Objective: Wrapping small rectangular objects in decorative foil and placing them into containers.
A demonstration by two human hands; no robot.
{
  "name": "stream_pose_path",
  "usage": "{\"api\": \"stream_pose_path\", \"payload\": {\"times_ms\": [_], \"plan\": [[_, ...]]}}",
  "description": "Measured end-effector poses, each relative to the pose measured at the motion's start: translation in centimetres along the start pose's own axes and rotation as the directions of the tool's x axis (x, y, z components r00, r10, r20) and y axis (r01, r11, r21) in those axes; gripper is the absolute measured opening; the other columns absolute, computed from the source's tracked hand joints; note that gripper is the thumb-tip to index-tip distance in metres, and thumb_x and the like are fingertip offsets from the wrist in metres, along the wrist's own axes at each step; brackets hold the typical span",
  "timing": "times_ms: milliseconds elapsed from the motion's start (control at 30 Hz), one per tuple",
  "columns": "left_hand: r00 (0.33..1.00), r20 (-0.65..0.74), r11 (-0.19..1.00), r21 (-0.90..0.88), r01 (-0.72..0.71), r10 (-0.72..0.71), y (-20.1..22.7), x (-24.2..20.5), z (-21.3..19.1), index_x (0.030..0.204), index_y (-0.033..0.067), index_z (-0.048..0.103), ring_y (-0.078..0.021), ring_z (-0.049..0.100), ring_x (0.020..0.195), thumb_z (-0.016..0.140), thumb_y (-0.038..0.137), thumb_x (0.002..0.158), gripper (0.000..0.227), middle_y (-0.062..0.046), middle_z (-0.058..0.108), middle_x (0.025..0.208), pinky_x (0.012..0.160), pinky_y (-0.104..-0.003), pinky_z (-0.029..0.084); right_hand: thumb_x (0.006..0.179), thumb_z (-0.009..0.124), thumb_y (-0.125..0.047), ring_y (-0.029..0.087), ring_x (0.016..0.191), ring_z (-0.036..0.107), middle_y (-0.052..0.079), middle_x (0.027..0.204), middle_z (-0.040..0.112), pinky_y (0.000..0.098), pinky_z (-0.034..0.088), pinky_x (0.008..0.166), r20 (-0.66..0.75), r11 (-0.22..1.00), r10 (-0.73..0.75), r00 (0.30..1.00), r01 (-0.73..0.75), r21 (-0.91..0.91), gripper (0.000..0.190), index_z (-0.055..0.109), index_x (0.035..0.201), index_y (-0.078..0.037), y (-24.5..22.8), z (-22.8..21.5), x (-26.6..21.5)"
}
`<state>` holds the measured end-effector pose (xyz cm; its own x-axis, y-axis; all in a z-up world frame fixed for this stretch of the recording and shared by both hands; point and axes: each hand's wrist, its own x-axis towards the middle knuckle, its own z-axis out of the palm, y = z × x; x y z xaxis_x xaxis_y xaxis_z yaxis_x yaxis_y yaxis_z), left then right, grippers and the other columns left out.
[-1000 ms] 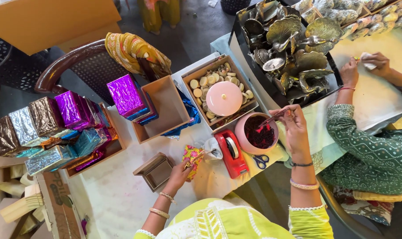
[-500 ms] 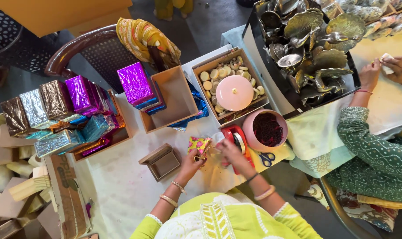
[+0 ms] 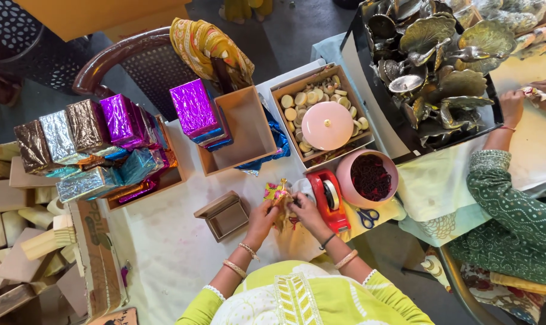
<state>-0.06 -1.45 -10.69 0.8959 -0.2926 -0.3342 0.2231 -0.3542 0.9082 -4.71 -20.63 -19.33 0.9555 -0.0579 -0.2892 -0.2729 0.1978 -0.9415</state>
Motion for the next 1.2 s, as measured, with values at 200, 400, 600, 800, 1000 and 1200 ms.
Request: {"api": "stream_pose_path", "payload": {"times_ms": [200, 400, 600, 800, 1000, 1200], "plan": [[0.933, -0.160, 0.944, -0.014, -0.329, 0.322, 3.6, -0.8, -1.5, 0.101, 0.0011, 0.061, -0.0174, 0.061, 0.082, 0.064, -0.006, 0.083, 0.020, -0.012, 0.063, 0.092, 0.076, -0.032, 0.053, 0.093, 0.066, -0.014, 0.014, 0.080, 0.074, 0.009, 0.089, 0.073, 0.0308, 0.057, 0.073, -0.167, 0.893, 0.047, 0.985, -0.117, -0.435, 0.020, 0.059, 0.107, -0.003, -8.2, -1.0, -1.8], [0.871, 0.049, 0.834, 0.264, -0.484, 0.489, 0.7, 0.2, 0.1, 0.099, 0.0003, 0.067, -0.0334, 0.067, 0.104, 0.067, -0.010, 0.076, 0.026, -0.014, 0.066, 0.117, 0.090, -0.039, 0.056, 0.093, 0.066, -0.007, 0.019, 0.090, 0.069, 0.016, 0.099, 0.069, 0.0343, 0.053, 0.080, 0.029, 0.673, -0.316, 0.948, 0.246, -0.698, 0.022, 0.060, 0.112, 0.000, -13.1, -1.2, -2.6], [0.925, 0.097, 0.901, 0.213, -0.379, 0.367, 4.6, -1.0, -0.4, 0.121, 0.0017, 0.063, -0.0365, 0.065, 0.108, 0.073, -0.004, 0.077, 0.045, -0.014, 0.061, 0.125, 0.091, -0.040, 0.055, 0.103, 0.054, -0.004, 0.008, 0.099, 0.060, 0.001, 0.109, 0.062, 0.0253, 0.050, 0.085, -0.020, 0.993, -0.114, 0.993, 0.113, -0.034, 0.017, 0.059, 0.119, -0.004, -19.3, 2.2, -3.6], [0.925, 0.070, 0.899, 0.217, -0.380, 0.374, 6.4, -1.3, -0.6, 0.128, 0.0048, 0.061, -0.0372, 0.065, 0.109, 0.075, -0.004, 0.074, 0.056, -0.014, 0.061, 0.126, 0.091, -0.040, 0.055, 0.107, 0.051, -0.003, 0.010, 0.103, 0.061, 0.003, 0.109, 0.061, 0.0263, 0.050, 0.095, 0.012, 0.947, -0.230, 0.973, 0.221, 0.235, 0.014, 0.053, 0.121, -0.004, -20.1, 4.7, -3.7], [0.910, 0.040, 0.893, 0.177, -0.413, 0.413, 5.3, -1.1, -0.5, 0.128, 0.0052, 0.062, -0.0361, 0.067, 0.107, 0.073, -0.004, 0.080, 0.049, -0.014, 0.063, 0.126, 0.089, -0.039, 0.057, 0.101, 0.050, 0.002, 0.009, 0.114, 0.060, 0.001, 0.113, 0.060, 0.0260, 0.046, 0.104, 0.050, 0.962, -0.136, 0.989, 0.120, 0.246, 0.019, 0.052, 0.119, -0.005, -15.0, 5.0, -2.9], [0.955, 0.033, 0.954, 0.050, -0.295, 0.294, 6.5, -1.7, -1.1, 0.131, 0.0036, 0.060, -0.0288, 0.070, 0.096, 0.072, 0.000, 0.081, 0.051, -0.012, 0.061, 0.126, 0.082, -0.035, 0.058, 0.098, 0.056, 0.006, 0.012, 0.110, 0.062, 0.005, 0.110, 0.063, 0.0286, 0.051, 0.100, 0.066, 0.988, -0.137, 0.988, 0.141, -0.069, 0.017, 0.059, 0.113, -0.002, -13.4, 4.0, -2.8]]}}
